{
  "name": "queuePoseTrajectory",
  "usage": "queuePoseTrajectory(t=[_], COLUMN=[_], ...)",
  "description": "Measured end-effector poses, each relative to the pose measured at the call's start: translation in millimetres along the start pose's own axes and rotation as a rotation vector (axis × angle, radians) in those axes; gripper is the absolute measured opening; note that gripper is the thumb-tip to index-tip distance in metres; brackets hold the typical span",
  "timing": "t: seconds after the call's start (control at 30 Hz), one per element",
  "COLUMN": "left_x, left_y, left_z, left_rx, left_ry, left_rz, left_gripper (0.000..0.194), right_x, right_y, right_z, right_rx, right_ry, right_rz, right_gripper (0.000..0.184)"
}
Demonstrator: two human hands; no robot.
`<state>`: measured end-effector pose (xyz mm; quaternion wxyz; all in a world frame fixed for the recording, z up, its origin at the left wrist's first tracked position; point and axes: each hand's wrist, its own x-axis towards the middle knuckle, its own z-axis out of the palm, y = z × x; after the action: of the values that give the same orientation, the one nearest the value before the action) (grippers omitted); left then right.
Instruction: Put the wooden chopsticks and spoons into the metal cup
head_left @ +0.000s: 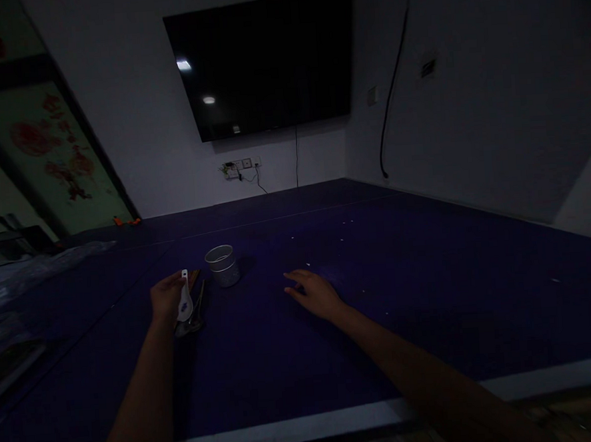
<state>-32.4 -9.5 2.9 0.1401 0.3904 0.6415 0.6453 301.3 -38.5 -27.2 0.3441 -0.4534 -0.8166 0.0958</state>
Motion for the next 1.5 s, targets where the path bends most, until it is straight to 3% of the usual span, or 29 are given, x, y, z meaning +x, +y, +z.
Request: queuePoseTrajectory(t=[0.23,0.5,0.8,1.13,1.5], left_x=[9.8,8.1,9.8,6.1,10.1], left_y=[-13.8,-14.0,-17.5,-11.1,-14.8], left_z=[-0.6,0.4,5.5,5.6,0.1], left_rx=[0.071,0.149,0.284,0.595,0.703], left_ry=[-0.079,-0.119,-0.135,-0.213,-0.197], left_rz=[0.033,0.049,-0.082,0.087,0.225], left_gripper=[0.037,0.032,0.03,0.029,0.03], right_x=[-0.3,0.1,-0.8,0.2,0.3], right_y=[0.5,1.0,-0.9,-0.6,-0.2], right_z=[1.0,2.5,1.1,2.6,3.0], right_rx=[-0.01,-0.011,-0.011,-0.024,-0.014], right_ry=[0.007,0.005,-0.006,-0.011,-0.024], right_rz=[-0.013,-0.019,-0.017,-0.032,-0.024], right_gripper=[0.038,0.038,0.038,0.038,0.038])
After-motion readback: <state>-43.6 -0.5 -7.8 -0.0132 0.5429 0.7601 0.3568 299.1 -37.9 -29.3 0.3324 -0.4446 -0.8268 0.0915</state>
